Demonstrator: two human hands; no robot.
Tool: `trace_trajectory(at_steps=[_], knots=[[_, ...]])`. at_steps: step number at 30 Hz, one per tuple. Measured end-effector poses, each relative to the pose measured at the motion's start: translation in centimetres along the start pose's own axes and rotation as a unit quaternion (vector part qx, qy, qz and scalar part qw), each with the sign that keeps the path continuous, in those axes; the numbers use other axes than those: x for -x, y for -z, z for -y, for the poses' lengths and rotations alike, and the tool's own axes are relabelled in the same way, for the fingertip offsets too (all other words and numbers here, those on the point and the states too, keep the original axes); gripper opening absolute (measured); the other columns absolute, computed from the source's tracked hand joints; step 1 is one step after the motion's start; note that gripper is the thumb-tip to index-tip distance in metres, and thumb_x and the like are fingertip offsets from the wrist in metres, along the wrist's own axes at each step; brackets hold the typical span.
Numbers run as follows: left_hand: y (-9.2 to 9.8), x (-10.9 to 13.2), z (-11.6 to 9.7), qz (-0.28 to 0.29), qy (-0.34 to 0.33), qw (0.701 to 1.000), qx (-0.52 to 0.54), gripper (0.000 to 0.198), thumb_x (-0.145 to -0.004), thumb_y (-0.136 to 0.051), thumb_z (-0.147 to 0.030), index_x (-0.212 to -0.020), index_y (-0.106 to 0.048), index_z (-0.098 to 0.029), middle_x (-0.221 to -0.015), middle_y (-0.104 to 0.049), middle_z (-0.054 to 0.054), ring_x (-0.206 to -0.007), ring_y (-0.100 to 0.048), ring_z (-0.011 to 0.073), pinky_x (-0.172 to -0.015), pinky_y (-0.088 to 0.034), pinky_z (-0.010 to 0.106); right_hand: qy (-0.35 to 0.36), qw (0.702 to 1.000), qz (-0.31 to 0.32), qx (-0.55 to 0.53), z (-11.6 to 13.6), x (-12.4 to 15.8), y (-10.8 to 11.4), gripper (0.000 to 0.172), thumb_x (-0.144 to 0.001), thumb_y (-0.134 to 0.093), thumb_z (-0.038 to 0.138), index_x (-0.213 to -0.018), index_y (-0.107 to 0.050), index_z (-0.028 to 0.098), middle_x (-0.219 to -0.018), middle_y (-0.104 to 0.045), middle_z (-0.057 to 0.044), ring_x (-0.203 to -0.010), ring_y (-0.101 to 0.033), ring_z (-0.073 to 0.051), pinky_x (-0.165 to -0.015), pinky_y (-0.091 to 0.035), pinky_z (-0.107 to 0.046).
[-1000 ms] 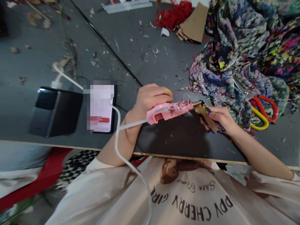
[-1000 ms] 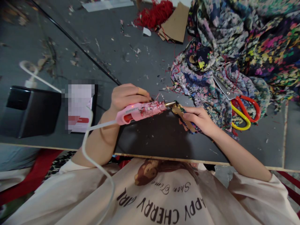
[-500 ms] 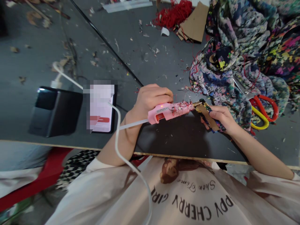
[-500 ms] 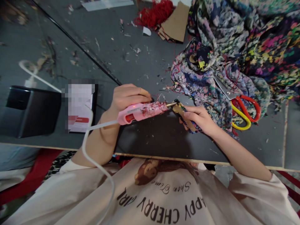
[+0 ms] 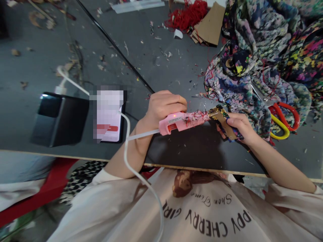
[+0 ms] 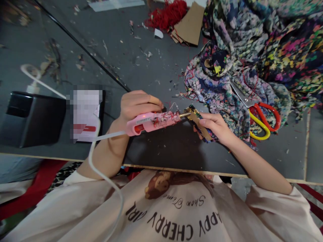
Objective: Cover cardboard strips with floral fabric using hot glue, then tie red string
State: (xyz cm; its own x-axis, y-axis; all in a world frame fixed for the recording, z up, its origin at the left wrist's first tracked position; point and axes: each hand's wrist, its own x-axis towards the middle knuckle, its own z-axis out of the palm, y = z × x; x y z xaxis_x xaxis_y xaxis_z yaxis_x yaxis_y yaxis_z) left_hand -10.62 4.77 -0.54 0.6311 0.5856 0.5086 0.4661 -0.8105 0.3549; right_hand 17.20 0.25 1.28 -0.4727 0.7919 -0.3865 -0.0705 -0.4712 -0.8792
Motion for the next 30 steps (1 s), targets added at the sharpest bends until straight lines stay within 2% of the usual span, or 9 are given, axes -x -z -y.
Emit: trace_trajectory(at_steps=[4,11,15,23,30], knots=[[-0.27,0.07,0.24,-0.04,0.007,0.999,0.008,0.038,-0.103,-0.044,-0.041,-0.078,-0.066,-0.022,-0.083,-0.077,0.002,-0.069,-0.069,0.0111,-0.064,-0.044,0.029,-0.002,1.0,0.016,0.002,-0.05,-0.03,0.0,0.024,-0.08,-0.063,0.035,-0.084,-0.073,0.014,-0.059,-0.067,0.001,-0.042,-0.057,-0.01,-0.038,-0.04,-0.02],[-0.13,0.19,0.37,0.01,0.02,1.0,-0.013,0.049,-0.104,-0.033,-0.047,-0.077,-0.067,-0.022,-0.081,-0.077,0.003,-0.07,-0.069,0.0128,-0.065,-0.045,0.03,-0.011,1.0,0.006,0.018,0.14,-0.18,-0.13,0.024,-0.077,-0.062,0.035,-0.08,-0.072,0.013,-0.061,-0.068,-0.001,-0.041,-0.057,-0.01,-0.038,-0.041,-0.021],[0.14,0.13,0.35,0.037,0.022,0.999,-0.005,0.047,-0.104,-0.034,-0.045,-0.079,-0.066,-0.023,-0.083,-0.077,0.003,-0.071,-0.069,0.0131,-0.064,-0.044,0.031,-0.012,1.0,0.007,0.015,0.19,-0.2,-0.2,0.024,-0.077,-0.062,0.035,-0.081,-0.072,0.014,-0.056,-0.066,0.0,-0.04,-0.057,-0.011,-0.038,-0.041,-0.021],[0.14,-0.57,-0.38,-0.014,-0.042,0.998,-0.035,0.033,-0.103,-0.044,-0.027,-0.075,-0.06,-0.019,-0.076,-0.074,0.0,-0.065,-0.065,0.0091,-0.061,-0.041,0.027,-0.002,1.0,-0.006,0.005,-0.14,-0.11,0.16,0.024,-0.08,-0.064,0.036,-0.072,-0.072,0.016,-0.062,-0.069,-0.001,-0.044,-0.06,-0.011,-0.039,-0.043,-0.021],[0.0,-0.01,-0.21,-0.012,0.03,0.999,-0.004,0.052,-0.104,-0.035,-0.049,-0.073,-0.067,-0.022,-0.078,-0.076,0.002,-0.067,-0.068,0.0111,-0.062,-0.042,0.029,-0.003,1.0,0.002,0.01,-0.17,-0.08,0.19,0.026,-0.081,-0.062,0.038,-0.073,-0.073,0.016,-0.057,-0.067,-0.001,-0.043,-0.059,-0.011,-0.039,-0.041,-0.02]])
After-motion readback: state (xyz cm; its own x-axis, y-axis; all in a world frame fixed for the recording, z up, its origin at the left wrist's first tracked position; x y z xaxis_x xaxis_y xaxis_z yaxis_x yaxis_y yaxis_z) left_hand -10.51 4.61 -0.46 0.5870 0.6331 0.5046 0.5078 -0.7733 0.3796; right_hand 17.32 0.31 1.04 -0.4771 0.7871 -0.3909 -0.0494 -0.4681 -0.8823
